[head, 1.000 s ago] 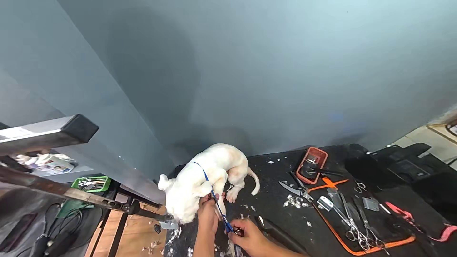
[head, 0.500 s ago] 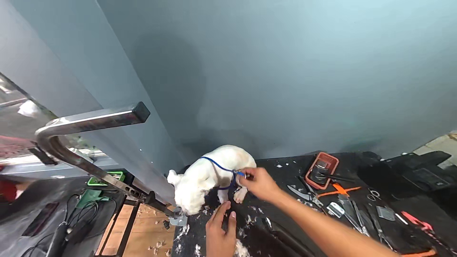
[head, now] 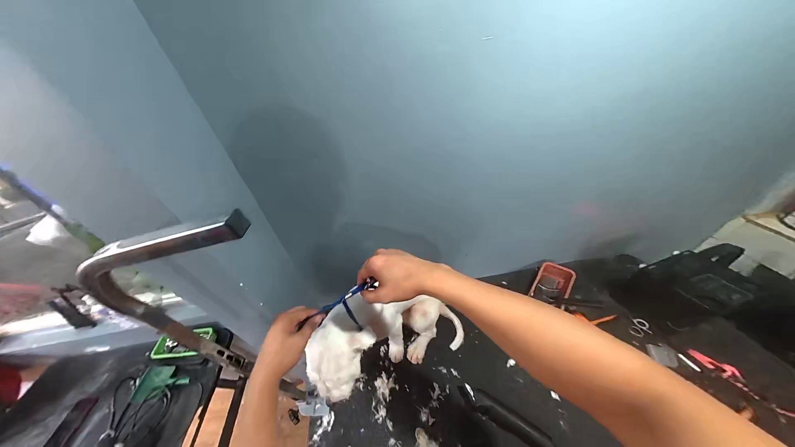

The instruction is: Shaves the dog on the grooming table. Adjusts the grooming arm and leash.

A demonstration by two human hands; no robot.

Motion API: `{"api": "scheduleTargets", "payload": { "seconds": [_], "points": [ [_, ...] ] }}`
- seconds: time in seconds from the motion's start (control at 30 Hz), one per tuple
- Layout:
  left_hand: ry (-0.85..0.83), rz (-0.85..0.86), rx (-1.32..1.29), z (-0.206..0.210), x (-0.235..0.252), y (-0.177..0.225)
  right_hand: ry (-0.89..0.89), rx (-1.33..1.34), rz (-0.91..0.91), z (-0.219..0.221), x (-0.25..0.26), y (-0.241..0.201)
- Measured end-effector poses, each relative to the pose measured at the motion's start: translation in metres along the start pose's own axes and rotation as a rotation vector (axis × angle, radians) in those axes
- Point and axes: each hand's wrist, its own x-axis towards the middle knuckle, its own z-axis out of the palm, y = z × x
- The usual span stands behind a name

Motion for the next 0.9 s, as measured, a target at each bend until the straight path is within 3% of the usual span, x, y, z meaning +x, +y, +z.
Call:
{"api": "scheduleTargets", "payload": {
  "seconds": [0.1, 0.37, 0.47, 0.53, 0.63, 0.77, 0.9],
  "points": [
    [-0.018, 0.024, 0.051, -0.016, -0.004, 0.009, -0.022, 0.059, 0.010, -0.014, 0.002, -0.013],
    [0.107, 0.166, -0.050, -0.011, 0.074, 0.091, 0.655, 0.433, -0.037, -0.118, 0.041, -0.015],
    [0.034, 0.210, -0.034, -0.016, 0.114, 0.107, 0.900, 0.475, 0.103, -0.146, 0.052, 0.013],
    [-0.081, 0.262, -0.095, -0.010, 0.132, 0.118, 0.953, 0.597, 0.187, -0.149, 0.052, 0.036],
    [-0.152, 0.282, -0.219, 0.008, 0.147, 0.131, 0.988, 0.923, 0.149, -0.151, 0.046, 0.050],
    [-0.023, 0.297, -0.157, 0.029, 0.161, 0.132, 1.009, 1.209, 0.043, -0.155, 0.041, 0.052],
    [0.114, 0.375, 0.021, 0.050, 0.156, 0.128, 1.075, 1.372, 0.057, -0.163, 0.045, 0.064]
  ]
}}
